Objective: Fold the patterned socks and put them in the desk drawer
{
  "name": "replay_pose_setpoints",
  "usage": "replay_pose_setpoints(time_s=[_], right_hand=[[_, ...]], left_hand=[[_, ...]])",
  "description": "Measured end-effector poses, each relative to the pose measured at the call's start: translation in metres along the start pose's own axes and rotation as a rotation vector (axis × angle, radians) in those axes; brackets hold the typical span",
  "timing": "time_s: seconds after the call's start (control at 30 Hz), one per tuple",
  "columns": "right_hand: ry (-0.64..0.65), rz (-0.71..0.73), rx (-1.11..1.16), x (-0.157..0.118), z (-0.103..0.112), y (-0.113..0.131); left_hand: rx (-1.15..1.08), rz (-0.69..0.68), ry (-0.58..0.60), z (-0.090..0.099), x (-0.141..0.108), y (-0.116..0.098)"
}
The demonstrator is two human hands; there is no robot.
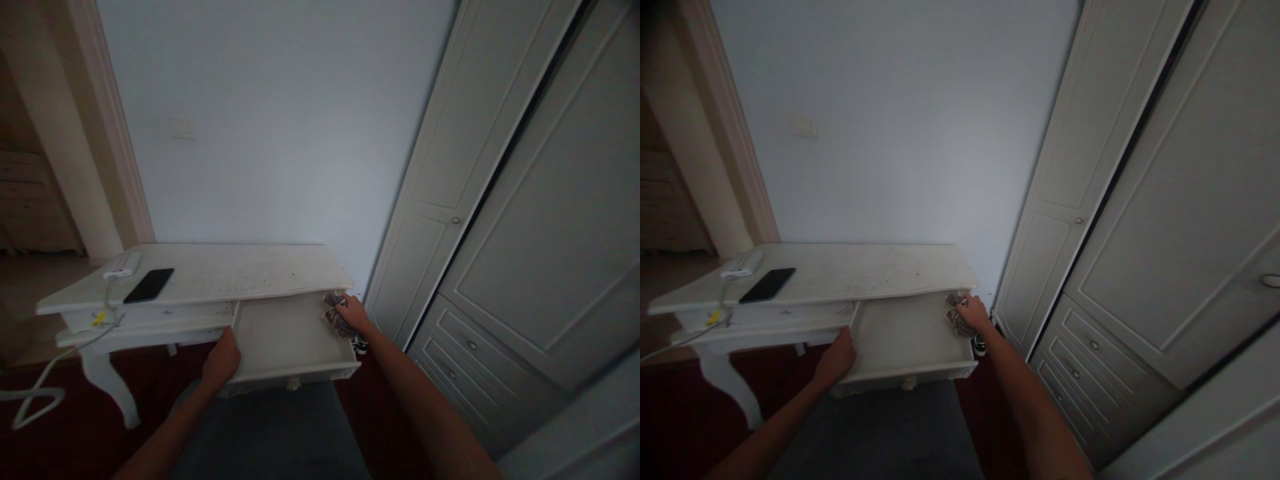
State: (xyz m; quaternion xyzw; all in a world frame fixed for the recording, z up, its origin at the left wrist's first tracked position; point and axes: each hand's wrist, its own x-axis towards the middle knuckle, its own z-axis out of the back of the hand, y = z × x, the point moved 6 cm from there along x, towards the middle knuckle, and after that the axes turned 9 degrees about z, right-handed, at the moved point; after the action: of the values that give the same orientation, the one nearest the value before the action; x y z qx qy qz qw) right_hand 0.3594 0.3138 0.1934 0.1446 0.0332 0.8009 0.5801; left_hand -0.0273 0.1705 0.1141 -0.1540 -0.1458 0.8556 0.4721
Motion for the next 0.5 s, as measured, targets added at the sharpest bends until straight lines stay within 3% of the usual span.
replay_pose_setpoints(time_s=[0.33, 0.5], right_hand=[[0.185, 0.210, 0.006, -0.012, 0.014, 0.002], [0.117, 0.288, 0.007, -0.023, 0.027, 0.025]], left_hand=[[0.077, -0.021, 0.030, 0.003, -0.003, -0.005], [0.129, -0.036, 0.039, 0.007, -0.010, -0.008]])
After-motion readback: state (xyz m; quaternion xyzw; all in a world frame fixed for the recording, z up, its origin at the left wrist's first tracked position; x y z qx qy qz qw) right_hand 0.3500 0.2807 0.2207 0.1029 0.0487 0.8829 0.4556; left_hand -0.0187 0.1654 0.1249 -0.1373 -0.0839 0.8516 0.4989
